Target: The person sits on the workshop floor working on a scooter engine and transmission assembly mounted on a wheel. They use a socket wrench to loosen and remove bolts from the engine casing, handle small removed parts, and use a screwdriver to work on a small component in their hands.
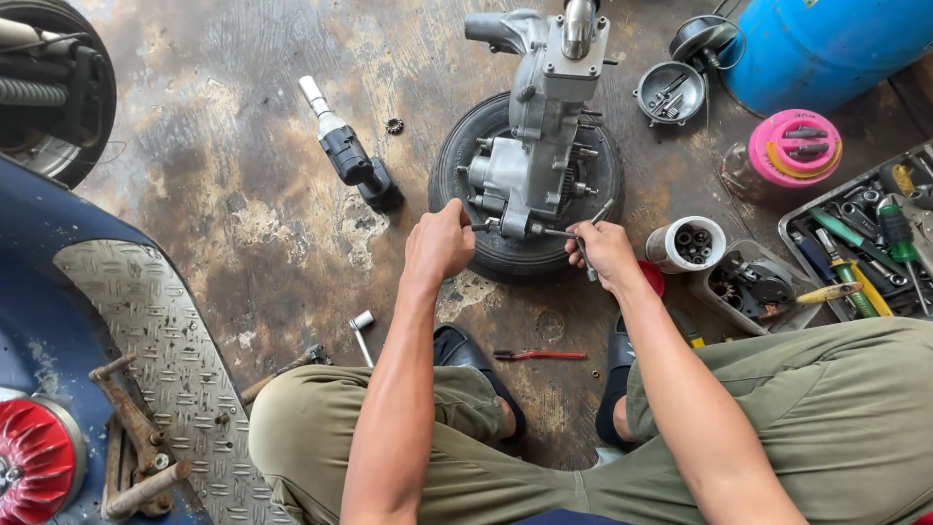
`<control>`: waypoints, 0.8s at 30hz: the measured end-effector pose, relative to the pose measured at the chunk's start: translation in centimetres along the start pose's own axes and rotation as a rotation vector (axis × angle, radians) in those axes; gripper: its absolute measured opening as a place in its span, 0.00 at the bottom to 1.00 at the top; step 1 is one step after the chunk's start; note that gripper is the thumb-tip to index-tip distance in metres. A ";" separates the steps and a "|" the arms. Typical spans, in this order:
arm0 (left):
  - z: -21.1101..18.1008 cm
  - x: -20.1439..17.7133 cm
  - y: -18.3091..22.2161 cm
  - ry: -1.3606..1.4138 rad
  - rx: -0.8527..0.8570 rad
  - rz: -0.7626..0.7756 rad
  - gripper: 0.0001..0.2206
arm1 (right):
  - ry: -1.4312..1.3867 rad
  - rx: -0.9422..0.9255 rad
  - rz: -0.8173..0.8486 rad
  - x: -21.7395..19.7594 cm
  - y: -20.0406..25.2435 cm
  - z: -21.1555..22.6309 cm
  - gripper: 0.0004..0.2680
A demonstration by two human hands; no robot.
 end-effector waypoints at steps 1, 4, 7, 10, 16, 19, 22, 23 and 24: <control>-0.1 0.1 -0.2 -0.003 0.003 0.002 0.09 | -0.003 0.001 -0.004 0.1 -0.1 0.1 0.09; 0.1 0.6 -0.4 0.011 0.006 -0.004 0.09 | -0.014 0.011 -0.001 0.2 -0.1 0.0 0.09; -0.1 0.7 -0.3 0.009 0.013 -0.014 0.09 | -0.033 0.035 -0.002 0.1 -0.4 -0.2 0.08; -0.6 0.6 -0.1 0.029 0.011 -0.012 0.09 | -0.040 0.058 -0.016 -0.1 -0.7 -0.3 0.08; -0.8 1.1 -0.3 0.009 0.020 -0.020 0.09 | -0.077 0.110 -0.002 -0.6 -1.5 -1.1 0.08; -0.7 1.1 -0.4 -0.021 0.018 -0.022 0.08 | -0.073 0.144 0.022 -0.9 -1.7 -0.9 0.09; -0.5 0.8 -0.2 -0.015 -0.003 -0.007 0.08 | -0.083 0.194 0.032 -0.6 -1.2 -0.4 0.09; -0.4 0.9 -0.3 -0.013 -0.005 -0.009 0.08 | -0.077 0.208 0.041 -0.5 -1.1 -0.2 0.09; -0.4 1.1 -0.3 -0.012 -0.004 -0.007 0.08 | -0.072 0.223 0.046 -0.6 -0.8 0.0 0.09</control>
Point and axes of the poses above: each hand's wrist, its own y-axis away from the middle knuckle, its own x-axis out of the palm, z = x × y, the point moved 2 cm from there along -y, towards the middle knuckle, and after that the axes turned 11 degrees about -y, right-handed, at the moved point
